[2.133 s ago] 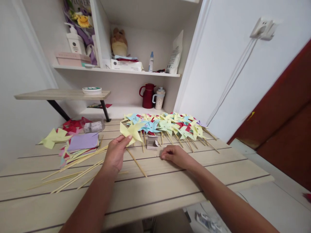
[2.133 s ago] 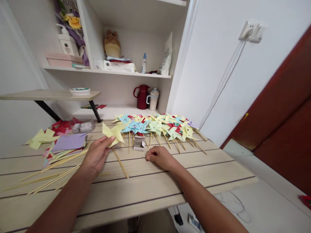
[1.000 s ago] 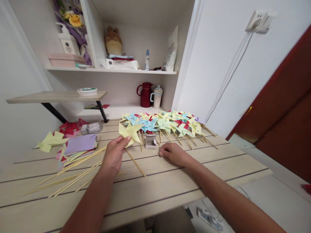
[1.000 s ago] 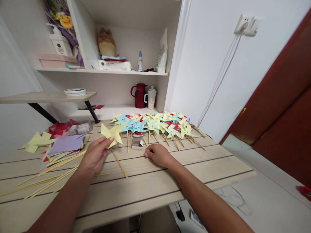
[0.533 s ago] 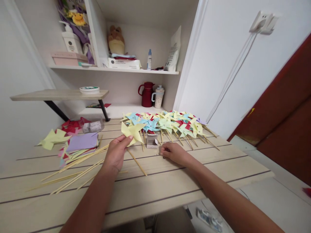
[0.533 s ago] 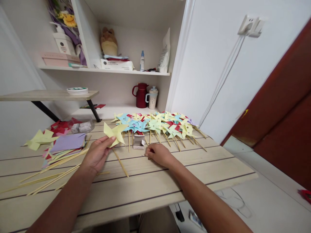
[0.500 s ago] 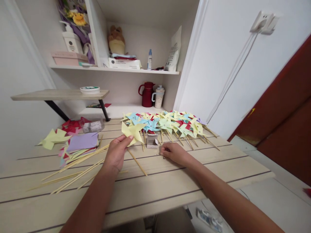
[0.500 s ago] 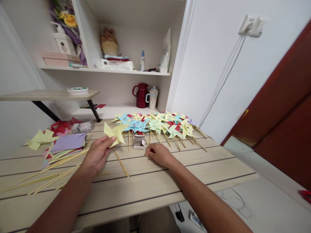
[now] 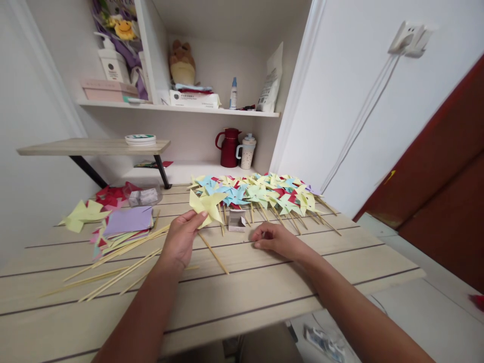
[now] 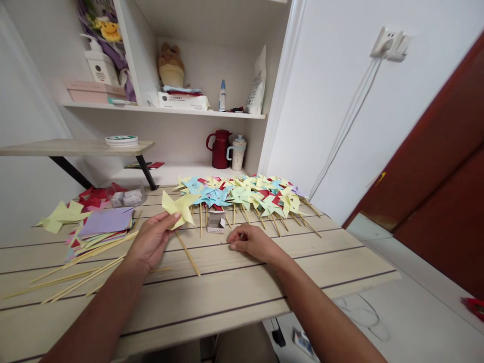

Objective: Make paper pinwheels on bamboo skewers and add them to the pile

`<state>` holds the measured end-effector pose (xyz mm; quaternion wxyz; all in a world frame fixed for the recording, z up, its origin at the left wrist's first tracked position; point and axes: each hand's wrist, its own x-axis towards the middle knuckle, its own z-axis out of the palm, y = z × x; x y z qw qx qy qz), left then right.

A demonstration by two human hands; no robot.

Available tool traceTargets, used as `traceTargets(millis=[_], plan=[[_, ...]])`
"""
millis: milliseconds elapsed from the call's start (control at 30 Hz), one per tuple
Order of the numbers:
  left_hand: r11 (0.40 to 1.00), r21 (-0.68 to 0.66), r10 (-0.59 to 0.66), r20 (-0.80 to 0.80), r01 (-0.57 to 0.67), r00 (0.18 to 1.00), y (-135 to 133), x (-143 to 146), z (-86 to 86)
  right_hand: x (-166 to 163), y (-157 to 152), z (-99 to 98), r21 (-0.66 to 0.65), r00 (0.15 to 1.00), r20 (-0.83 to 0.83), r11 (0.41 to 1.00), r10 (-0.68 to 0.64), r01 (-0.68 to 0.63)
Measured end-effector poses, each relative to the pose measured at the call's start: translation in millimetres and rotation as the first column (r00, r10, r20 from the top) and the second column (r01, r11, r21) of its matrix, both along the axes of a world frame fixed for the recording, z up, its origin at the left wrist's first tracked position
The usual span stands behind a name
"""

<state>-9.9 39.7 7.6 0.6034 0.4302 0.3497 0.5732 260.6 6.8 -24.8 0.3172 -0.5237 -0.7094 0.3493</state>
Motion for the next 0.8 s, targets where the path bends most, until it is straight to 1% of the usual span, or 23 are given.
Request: traceTargets(millis=[100,200,333,433,667,800], plan=[[1.000,-0.005,0.002,0.003,-0.002,1.000,-0.2,0.2,-0.1,-2.7,1.6,-0.6,0.034,1.000,0.015,0.999,-0.006,0.006],[1.000,-0.007,-0.001,-0.002,0.001,1.000,-0.9,0.3,0.5,-4.1,2.1,-1.4,0.008,1.000,0.010,1.000,-0.004,0.004],[1.000,-0.002,-0.018,-0.017,0.018,1.000,-1.8,0.3,1.1,-2.6,0.4,-2.1,-0.072,0.996,-0.038,0.994,0.083,-0.085],[1.000,-0.006,-0.026,-0.023,0.026,0.999,-2.5,0.8,1.7,-3.5,-0.7,-1.7,-0.092,0.991,-0.055,0.988,0.119,-0.124],[0.999,-0.032,-0.036,-0.035,0.035,0.999,-2.3,1.0,2.8,-10.0,1.7,0.7,-0.042,0.996,-0.050,0.996,0.075,-0.077],[0.999,-0.035,-0.041,-0.049,0.039,0.998,-1.4,1.0,2.6,-9.4,3.0,1.9,-0.029,1.000,0.003,0.999,0.026,-0.025]])
